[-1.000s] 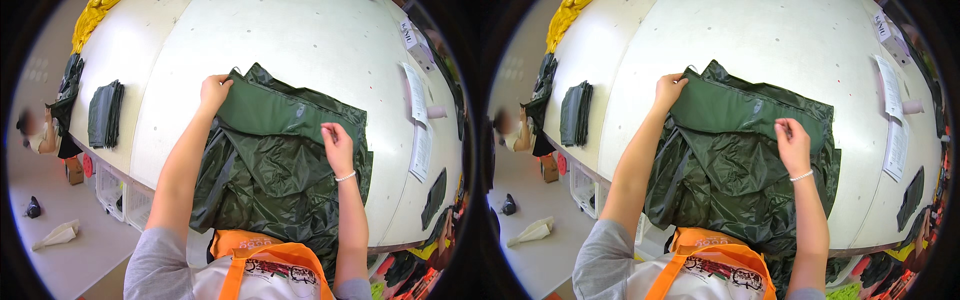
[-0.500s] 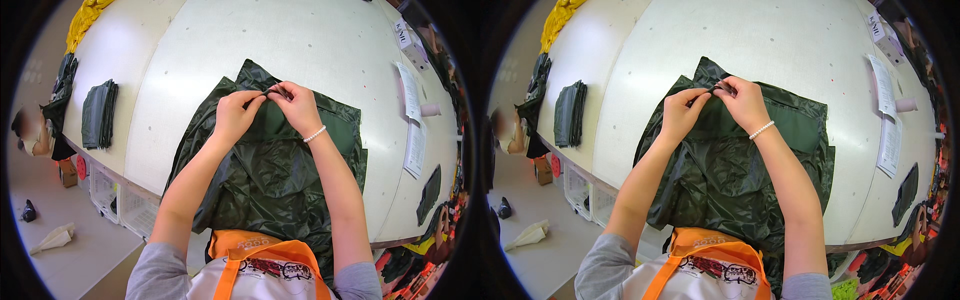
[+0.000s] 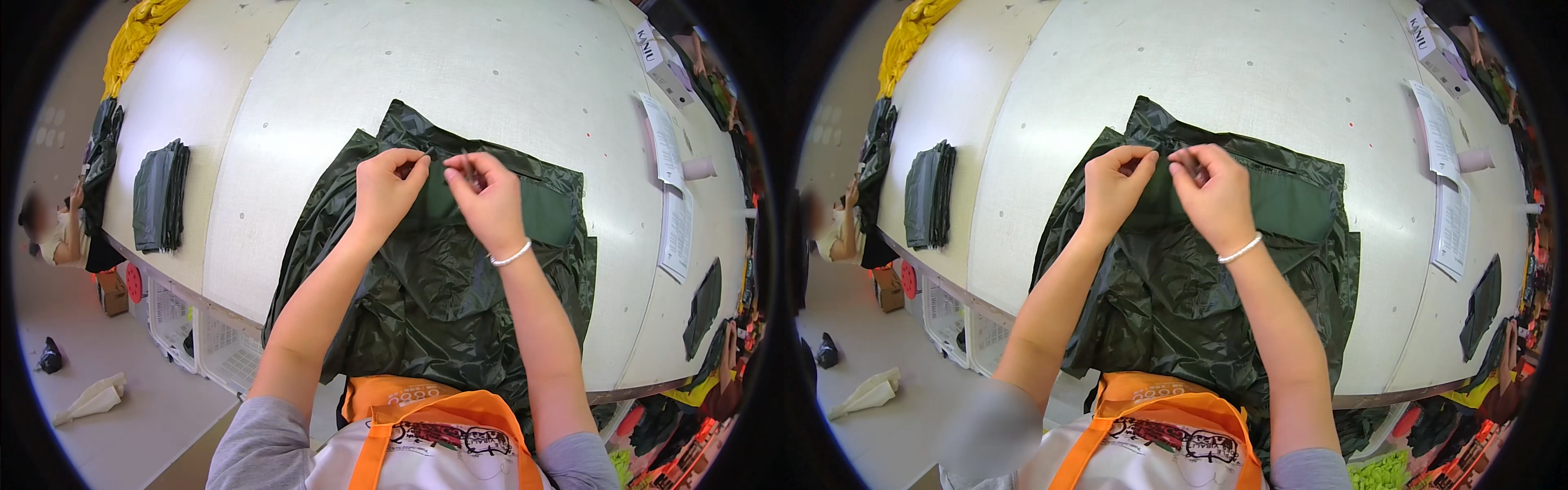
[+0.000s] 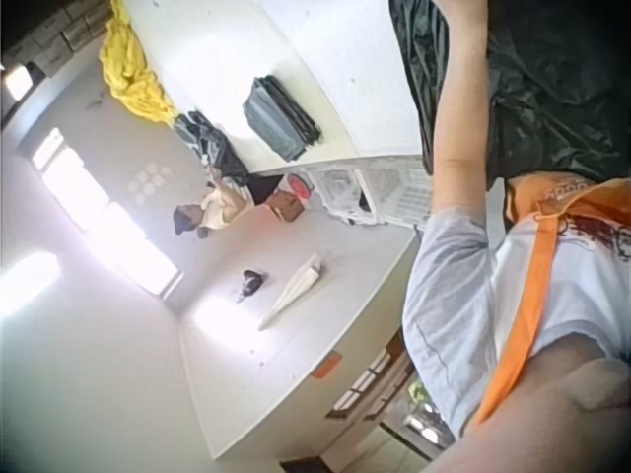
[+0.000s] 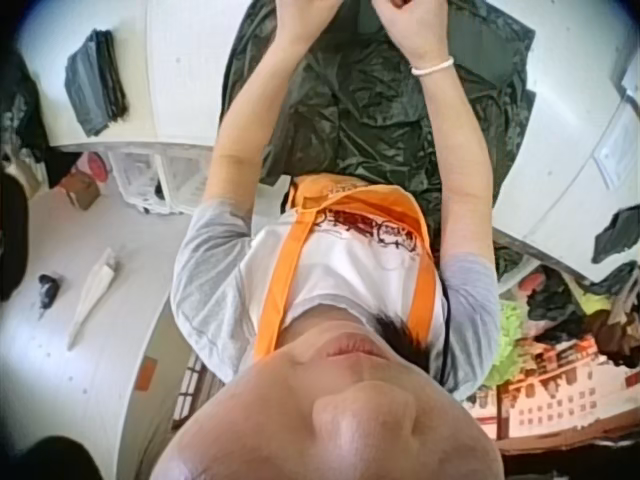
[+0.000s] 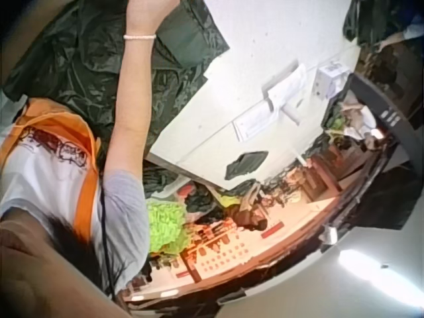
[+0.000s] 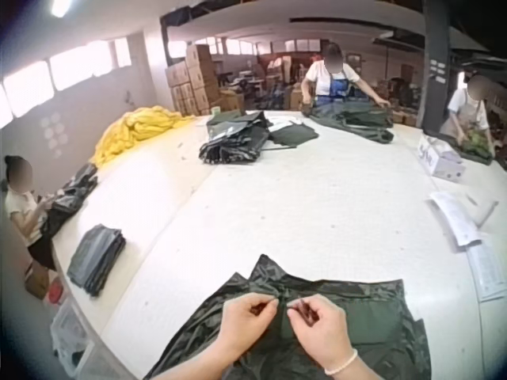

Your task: The person unfolds a dark green jacket on a white table, smooths the fabric, and folds the sleeves and body into a compact shape. They handle the jacket by hand, adjusting edges and creases to achieve a neat fold.

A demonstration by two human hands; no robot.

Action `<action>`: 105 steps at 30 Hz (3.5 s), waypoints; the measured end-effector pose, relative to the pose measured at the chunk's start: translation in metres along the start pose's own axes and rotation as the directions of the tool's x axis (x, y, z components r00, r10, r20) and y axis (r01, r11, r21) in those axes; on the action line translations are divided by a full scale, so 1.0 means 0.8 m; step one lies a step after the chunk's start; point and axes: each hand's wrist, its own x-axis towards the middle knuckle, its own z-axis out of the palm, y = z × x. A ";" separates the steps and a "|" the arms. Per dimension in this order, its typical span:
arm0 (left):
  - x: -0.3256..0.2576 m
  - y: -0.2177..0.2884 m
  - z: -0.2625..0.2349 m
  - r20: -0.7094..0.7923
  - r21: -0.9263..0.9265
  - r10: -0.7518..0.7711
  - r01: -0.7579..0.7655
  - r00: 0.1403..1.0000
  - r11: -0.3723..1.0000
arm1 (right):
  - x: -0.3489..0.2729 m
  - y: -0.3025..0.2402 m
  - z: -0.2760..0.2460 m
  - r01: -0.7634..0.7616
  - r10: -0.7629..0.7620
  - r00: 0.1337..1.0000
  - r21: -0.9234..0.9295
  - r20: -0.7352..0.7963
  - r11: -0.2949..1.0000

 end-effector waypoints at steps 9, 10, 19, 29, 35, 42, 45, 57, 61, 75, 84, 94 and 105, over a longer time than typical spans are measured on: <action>-0.002 -0.016 -0.002 0.105 -0.350 -0.229 0.252 0.968 0.902 | -0.019 0.022 0.043 0.010 -0.011 1.000 0.065 0.008 0.998; -0.003 -0.014 0.000 0.104 -0.346 -0.223 0.245 0.969 0.906 | -0.018 0.022 0.044 0.011 -0.012 1.000 0.042 0.015 0.999; -0.013 -0.012 -0.003 -0.009 -0.193 -0.095 0.091 0.995 0.977 | -0.019 0.025 0.017 -0.107 0.100 0.994 0.184 0.045 0.977; -0.017 -0.010 0.000 0.005 0.108 0.278 -0.277 0.960 0.955 | -0.010 0.023 -0.001 -0.152 0.135 0.972 0.077 0.193 0.985; -0.015 -0.010 0.000 0.005 0.135 0.259 -0.257 0.966 0.957 | -0.008 0.019 -0.003 -0.084 0.079 0.986 0.032 0.150 0.996; 0.024 -0.052 -0.040 -0.304 0.304 0.178 -0.082 0.936 0.949 | -0.042 0.106 -0.117 -0.273 0.244 0.953 -0.159 -0.177 0.949; -0.014 -0.037 -0.042 -0.098 0.404 0.298 -0.236 0.950 0.884 | -0.093 0.197 -0.238 -0.383 0.126 0.853 -0.443 -0.506 0.811; -0.185 -0.058 0.059 0.853 0.327 0.080 -0.647 0.516 0.689 | -0.176 0.208 -0.284 -0.552 0.303 0.796 -0.423 -0.524 0.718; -0.163 -0.045 0.043 0.740 0.250 0.221 -0.565 0.635 0.786 | -0.143 0.168 -0.184 -0.544 0.353 0.796 -0.325 -0.492 0.773; -0.061 -0.135 -0.005 -0.001 -0.672 -0.571 0.422 0.821 0.608 | -0.152 0.180 -0.114 -0.469 0.675 0.570 0.489 -0.468 0.735; -0.048 -0.047 0.025 -0.241 -0.187 -0.042 -0.004 0.970 0.982 | -0.111 0.132 -0.136 -0.241 0.331 0.738 0.228 -0.588 0.943; -0.101 -0.058 0.116 0.596 0.422 0.195 -0.511 0.779 0.748 | -0.132 0.138 -0.081 0.190 0.092 0.924 -0.655 0.371 0.731; -0.085 -0.080 0.105 0.723 0.365 0.060 -0.454 0.688 0.813 | -0.188 0.131 -0.089 0.456 -0.068 0.788 -0.507 0.611 0.732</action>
